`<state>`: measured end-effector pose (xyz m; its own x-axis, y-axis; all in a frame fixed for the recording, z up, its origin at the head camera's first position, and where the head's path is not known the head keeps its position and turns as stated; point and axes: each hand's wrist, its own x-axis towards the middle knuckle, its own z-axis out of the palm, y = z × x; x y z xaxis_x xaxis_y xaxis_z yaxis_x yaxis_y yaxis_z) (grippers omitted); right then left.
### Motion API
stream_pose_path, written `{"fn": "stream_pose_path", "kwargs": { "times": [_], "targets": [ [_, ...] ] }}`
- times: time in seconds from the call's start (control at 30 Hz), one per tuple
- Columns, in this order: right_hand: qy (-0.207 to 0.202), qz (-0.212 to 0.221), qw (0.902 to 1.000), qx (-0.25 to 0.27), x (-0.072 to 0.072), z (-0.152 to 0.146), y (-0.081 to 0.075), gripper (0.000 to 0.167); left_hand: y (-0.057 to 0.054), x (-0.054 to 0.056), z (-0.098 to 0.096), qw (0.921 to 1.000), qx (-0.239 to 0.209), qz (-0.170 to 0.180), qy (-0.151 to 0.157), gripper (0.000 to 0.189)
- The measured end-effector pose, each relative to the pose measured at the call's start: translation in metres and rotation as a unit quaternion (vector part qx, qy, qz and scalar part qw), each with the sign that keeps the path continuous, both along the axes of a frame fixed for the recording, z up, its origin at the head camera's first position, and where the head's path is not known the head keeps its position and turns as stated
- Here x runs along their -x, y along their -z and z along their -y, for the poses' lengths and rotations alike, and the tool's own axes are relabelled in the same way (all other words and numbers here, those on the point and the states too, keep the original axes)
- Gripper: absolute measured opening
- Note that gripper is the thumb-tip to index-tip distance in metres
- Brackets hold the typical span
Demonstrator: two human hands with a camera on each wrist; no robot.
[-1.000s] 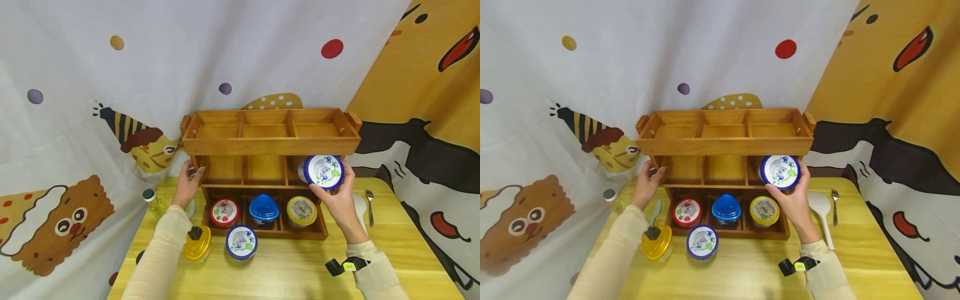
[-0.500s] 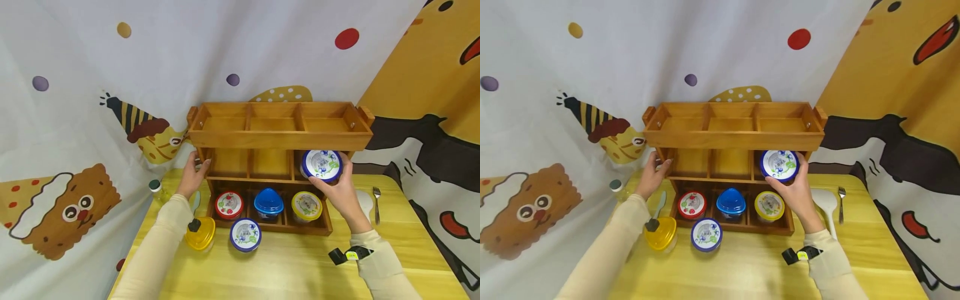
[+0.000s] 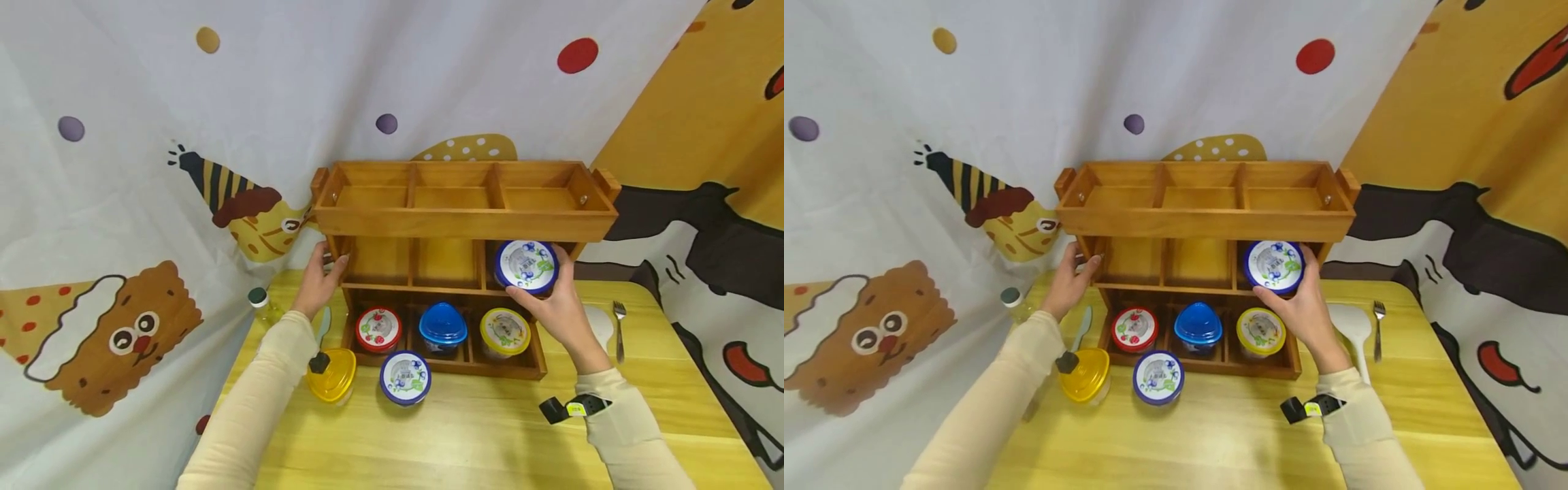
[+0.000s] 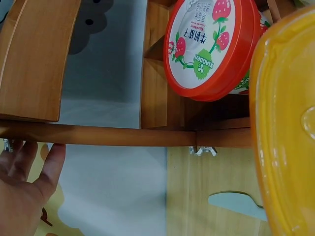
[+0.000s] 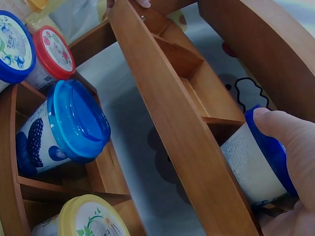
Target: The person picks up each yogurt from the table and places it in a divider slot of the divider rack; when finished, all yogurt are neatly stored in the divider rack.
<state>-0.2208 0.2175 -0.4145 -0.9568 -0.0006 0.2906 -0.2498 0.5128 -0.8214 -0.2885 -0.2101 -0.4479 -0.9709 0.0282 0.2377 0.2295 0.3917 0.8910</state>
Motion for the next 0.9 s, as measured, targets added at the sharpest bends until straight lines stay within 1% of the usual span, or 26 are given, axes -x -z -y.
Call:
{"fn": "stream_pose_path", "kwargs": {
  "times": [0.23, 0.3, 0.37, 0.43, 0.5, 0.57, 0.6, 0.67, 0.8, 0.9],
  "targets": [
    [0.002, -0.003, 1.0, -0.004, 0.001, -0.002, 0.0, 0.108, 0.003, 0.002, -0.003, 0.9999, -0.012, -0.006, 0.001, 0.044],
    [0.002, -0.004, 1.0, -0.001, 0.001, -0.002, 0.0, 0.111, 0.002, 0.002, -0.004, 0.9999, -0.013, -0.002, -0.001, 0.044],
    [0.002, -0.005, 1.0, 0.006, -0.001, -0.002, -0.001, 0.112, -0.004, -0.002, -0.006, 0.9999, -0.012, 0.005, -0.002, 0.043],
    [0.003, -0.009, 0.9998, 0.017, -0.004, -0.003, -0.002, 0.111, -0.004, -0.002, -0.005, 1.0, -0.006, 0.002, -0.002, 0.042],
    [0.007, -0.012, 0.9995, 0.029, -0.009, -0.004, -0.004, 0.109, -0.014, -0.009, -0.009, 1.0, -0.001, 0.004, 0.0, 0.041],
    [0.01, -0.018, 0.9991, 0.038, -0.015, -0.005, -0.006, 0.105, -0.02, -0.014, -0.01, 1.0, 0.0, -0.001, 0.003, 0.04],
    [0.012, -0.023, 0.9988, 0.041, -0.019, -0.006, -0.007, 0.103, -0.017, -0.012, -0.009, 1.0, -0.001, -0.002, 0.004, 0.04],
    [0.016, -0.032, 0.9985, 0.04, -0.025, -0.007, -0.009, 0.1, -0.017, -0.012, -0.009, 0.9999, -0.008, 0.005, 0.004, 0.042],
    [0.021, -0.055, 0.9977, 0.034, -0.035, -0.009, -0.015, 0.098, 0.002, 0.003, -0.001, 0.9999, -0.013, 0.006, -0.002, 0.045],
    [0.018, -0.075, 0.9967, 0.026, -0.042, -0.01, -0.019, 0.1, 0.004, 0.004, -0.001, 0.9999, -0.011, 0.005, -0.005, 0.045]
  ]
}}
